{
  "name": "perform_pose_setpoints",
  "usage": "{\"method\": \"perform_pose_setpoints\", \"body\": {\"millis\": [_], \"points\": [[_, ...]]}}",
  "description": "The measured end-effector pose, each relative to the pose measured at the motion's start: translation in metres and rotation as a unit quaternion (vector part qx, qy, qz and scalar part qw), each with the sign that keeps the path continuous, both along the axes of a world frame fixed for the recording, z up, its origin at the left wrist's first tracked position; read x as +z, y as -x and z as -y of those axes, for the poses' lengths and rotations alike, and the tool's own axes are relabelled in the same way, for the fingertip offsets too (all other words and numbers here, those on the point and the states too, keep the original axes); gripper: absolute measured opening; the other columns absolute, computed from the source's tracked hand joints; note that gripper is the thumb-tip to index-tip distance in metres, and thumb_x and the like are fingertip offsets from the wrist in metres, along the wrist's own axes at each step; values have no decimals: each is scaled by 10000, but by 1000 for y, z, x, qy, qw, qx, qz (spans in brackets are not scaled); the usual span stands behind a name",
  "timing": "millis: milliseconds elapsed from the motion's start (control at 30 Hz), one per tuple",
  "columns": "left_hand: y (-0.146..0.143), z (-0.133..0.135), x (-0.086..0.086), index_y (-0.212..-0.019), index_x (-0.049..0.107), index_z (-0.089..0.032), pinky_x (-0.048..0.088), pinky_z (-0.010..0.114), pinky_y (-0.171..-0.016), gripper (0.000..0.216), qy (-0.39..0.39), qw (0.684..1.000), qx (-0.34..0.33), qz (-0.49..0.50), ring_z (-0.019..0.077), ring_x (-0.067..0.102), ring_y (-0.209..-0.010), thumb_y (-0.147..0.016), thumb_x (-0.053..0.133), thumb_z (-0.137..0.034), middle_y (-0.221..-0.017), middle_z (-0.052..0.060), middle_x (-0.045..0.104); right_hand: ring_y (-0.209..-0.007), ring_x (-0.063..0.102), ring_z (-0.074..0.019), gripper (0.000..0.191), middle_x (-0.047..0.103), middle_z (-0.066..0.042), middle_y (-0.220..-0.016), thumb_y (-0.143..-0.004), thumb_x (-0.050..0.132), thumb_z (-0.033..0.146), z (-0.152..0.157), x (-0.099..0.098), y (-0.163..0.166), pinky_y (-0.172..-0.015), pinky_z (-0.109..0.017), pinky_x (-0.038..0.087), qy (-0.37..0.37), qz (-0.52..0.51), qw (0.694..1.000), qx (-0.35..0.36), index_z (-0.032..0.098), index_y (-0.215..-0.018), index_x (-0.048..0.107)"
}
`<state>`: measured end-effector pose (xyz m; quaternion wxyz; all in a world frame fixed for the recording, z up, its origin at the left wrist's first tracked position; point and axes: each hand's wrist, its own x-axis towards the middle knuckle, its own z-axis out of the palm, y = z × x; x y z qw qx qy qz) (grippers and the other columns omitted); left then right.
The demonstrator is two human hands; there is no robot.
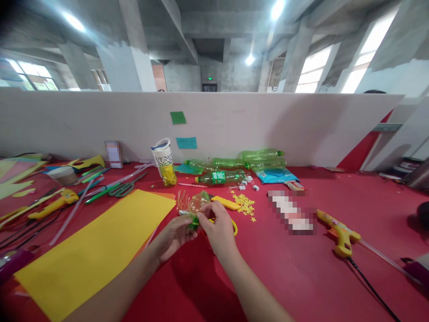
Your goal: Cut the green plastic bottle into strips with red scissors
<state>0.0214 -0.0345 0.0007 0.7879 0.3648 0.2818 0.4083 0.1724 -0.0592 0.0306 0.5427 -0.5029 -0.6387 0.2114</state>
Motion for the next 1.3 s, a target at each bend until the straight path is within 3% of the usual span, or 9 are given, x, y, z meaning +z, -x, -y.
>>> {"method": "perform_pose_setpoints", "body": {"millis": [133,233,400,767,1033,1300], "points": [[-2,1,3,-801,672,-109,483,233,-639,71,41,999,8,13,107,615,-611,-771,644,-167,-744,38,677,-683,534,-174,123,556,-7,-740,-823,549,145,3,2,0,-616,-286,458,-29,27,999,-4,210,-728,507],[-3,0,6,-756,655,-116,500,217,-663,23,77,996,39,37,89,616,-608,-756,663,-138,-709,12,670,-796,536,-198,136,612,-27,-818,-824,559,120,7,4,2,-722,-322,448,-77,73,994,21,215,-730,530],[-4,-1,8,-740,642,-122,505,200,-618,39,84,993,57,63,83,615,-594,-768,657,-144,-685,3,663,-833,532,-210,142,658,-38,-840,-862,533,112,11,2,5,-757,-336,443,-123,128,983,48,215,-774,575],[-2,-1,8,-787,651,-105,490,204,-613,87,54,995,70,37,93,608,-613,-804,613,-181,-699,37,671,-778,571,-200,172,704,-32,-832,-803,579,58,10,-7,13,-697,-304,471,-130,118,984,27,218,-742,602],[-4,3,12,-774,663,-123,497,273,-736,53,19,998,36,48,141,641,-731,-767,643,-172,-791,52,696,-750,550,-197,151,629,-21,-770,-844,557,108,13,-1,10,-669,-303,442,-104,103,989,2,217,-740,550],[-2,2,6,-729,670,-131,468,213,-644,36,24,996,47,70,95,603,-639,-740,641,-113,-693,8,671,-862,564,-212,138,652,-41,-895,-842,539,94,16,3,11,-773,-333,457,-129,117,984,35,224,-820,581]]}}
